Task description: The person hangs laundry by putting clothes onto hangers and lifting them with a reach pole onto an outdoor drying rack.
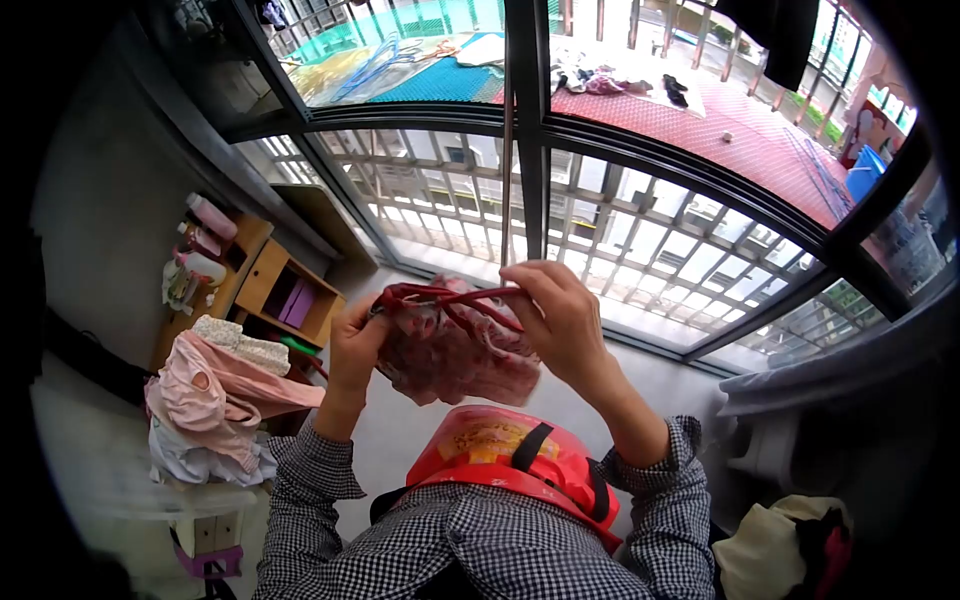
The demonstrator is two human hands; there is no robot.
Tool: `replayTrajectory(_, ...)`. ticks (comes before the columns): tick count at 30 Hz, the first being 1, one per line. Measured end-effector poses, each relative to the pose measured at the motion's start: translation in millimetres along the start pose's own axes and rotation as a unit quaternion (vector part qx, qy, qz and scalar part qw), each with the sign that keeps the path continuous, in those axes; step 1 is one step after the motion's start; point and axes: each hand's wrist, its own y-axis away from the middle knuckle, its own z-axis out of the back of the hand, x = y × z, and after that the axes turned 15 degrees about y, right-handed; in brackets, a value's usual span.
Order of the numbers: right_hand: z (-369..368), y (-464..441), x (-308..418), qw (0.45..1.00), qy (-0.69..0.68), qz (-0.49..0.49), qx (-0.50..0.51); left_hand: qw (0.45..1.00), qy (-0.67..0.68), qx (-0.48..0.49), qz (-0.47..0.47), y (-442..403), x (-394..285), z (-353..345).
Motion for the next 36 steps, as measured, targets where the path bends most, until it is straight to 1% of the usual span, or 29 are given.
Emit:
replayTrajectory(1, -2, -3, -7, 0.999, -0.025, -0.005, 0.02, 0.998, 0.054, -0.01, 0.03, 2, -10, -5)
replayTrajectory(3, -7, -7, 1, 1.0, 0.011, -0.01, -0.017, 0.983, 0.162, -0.034, 0.085, 3, -25, -16)
replayTrajectory(4, -11, -7, 0, 0.995, 0.03, 0.057, -0.073, 0.979, 0.181, -0.012, 0.09, 3, -21, -9)
replayTrajectory(5, -16, -5, -2, 0.991, 0.007, 0.103, -0.088, 0.971, 0.216, -0.032, 0.095, 4, -18, -8)
replayTrajectory(7, -31, 10, 0, 0.987, -0.11, 0.114, -0.011, 0.95, 0.287, -0.07, 0.104, 7, -15, -13)
replayTrajectory(8, -37, 11, 12, 0.986, -0.135, 0.09, 0.037, 0.95, 0.289, -0.062, 0.102, 10, -10, -12)
replayTrajectory(11, -69, 16, 15, 0.97, -0.162, 0.03, 0.178, 0.967, 0.236, -0.037, 0.085, 16, -20, -17)
replayTrajectory(12, -72, 14, 13, 0.937, -0.213, 0.001, 0.278, 0.98, 0.18, -0.045, 0.066, 16, -21, -15)
replayTrajectory(13, -78, 16, 12, 0.911, -0.285, -0.027, 0.296, 0.998, 0.058, -0.006, 0.007, 15, -24, -11)
replayTrajectory(14, -88, 23, 12, 0.88, -0.355, -0.055, 0.311, 0.996, -0.067, 0.034, -0.054, 13, -29, -7)
replayTrajectory(15, -95, 25, 12, 0.843, -0.422, -0.083, 0.323, 0.973, -0.19, 0.074, -0.113, 12, -33, -4)
replayTrajectory(16, -90, 15, 26, 0.745, -0.586, -0.144, 0.285, 0.965, -0.227, 0.059, -0.122, 14, -35, -10)
replayTrajectory(17, -86, 8, 30, 0.7, -0.63, -0.187, 0.278, 0.95, -0.26, 0.067, -0.162, 16, -29, -9)
replayTrajectory(19, -88, -5, 48, 0.682, -0.648, -0.23, 0.25, 0.918, -0.346, 0.036, -0.189, 26, -16, -15)
replayTrajectory(21, -107, -9, 43, 0.696, -0.616, -0.291, 0.227, 0.92, -0.358, 0.026, -0.156, 42, 5, -13)
replayTrajectory(23, -111, -23, 55, 0.673, -0.644, -0.299, 0.208, 0.959, -0.262, 0.028, -0.103, 51, 17, -17)
replayTrajectory(25, -114, -31, 58, 0.685, -0.628, -0.294, 0.224, 0.974, -0.217, 0.043, 0.037, 64, 21, -13)
replayTrajectory(28, -112, -45, 55, 0.65, -0.663, -0.29, 0.232, 0.945, -0.241, 0.132, 0.179, 70, 27, 14)
replayTrajectory(29, -112, -50, 57, 0.673, -0.65, -0.283, 0.212, 0.943, -0.256, 0.156, 0.141, 76, 43, 29)
replayTrajectory(31, -109, -58, 48, 0.648, -0.689, -0.235, 0.225, 0.935, -0.287, 0.201, 0.063, 88, 83, 55)
replayTrajectory(32, -104, -62, 49, 0.664, -0.67, -0.227, 0.242, 0.93, -0.265, 0.106, 0.232, 77, 55, 50)
replayTrajectory(33, -106, -62, 50, 0.675, -0.649, -0.23, 0.265, 0.963, -0.238, 0.014, 0.126, 69, 41, 48)
replayTrajectory(34, -109, -61, 50, 0.685, -0.627, -0.233, 0.289, 0.975, -0.205, -0.08, 0.019, 63, 32, 46)
replayTrajectory(35, -113, -60, 50, 0.693, -0.605, -0.235, 0.314, 0.966, -0.168, -0.174, -0.089, 54, 24, 44)
replayTrajectory(36, -118, -59, 52, 0.71, -0.58, -0.217, 0.335, 0.968, -0.138, -0.176, -0.119, 40, 15, 41)
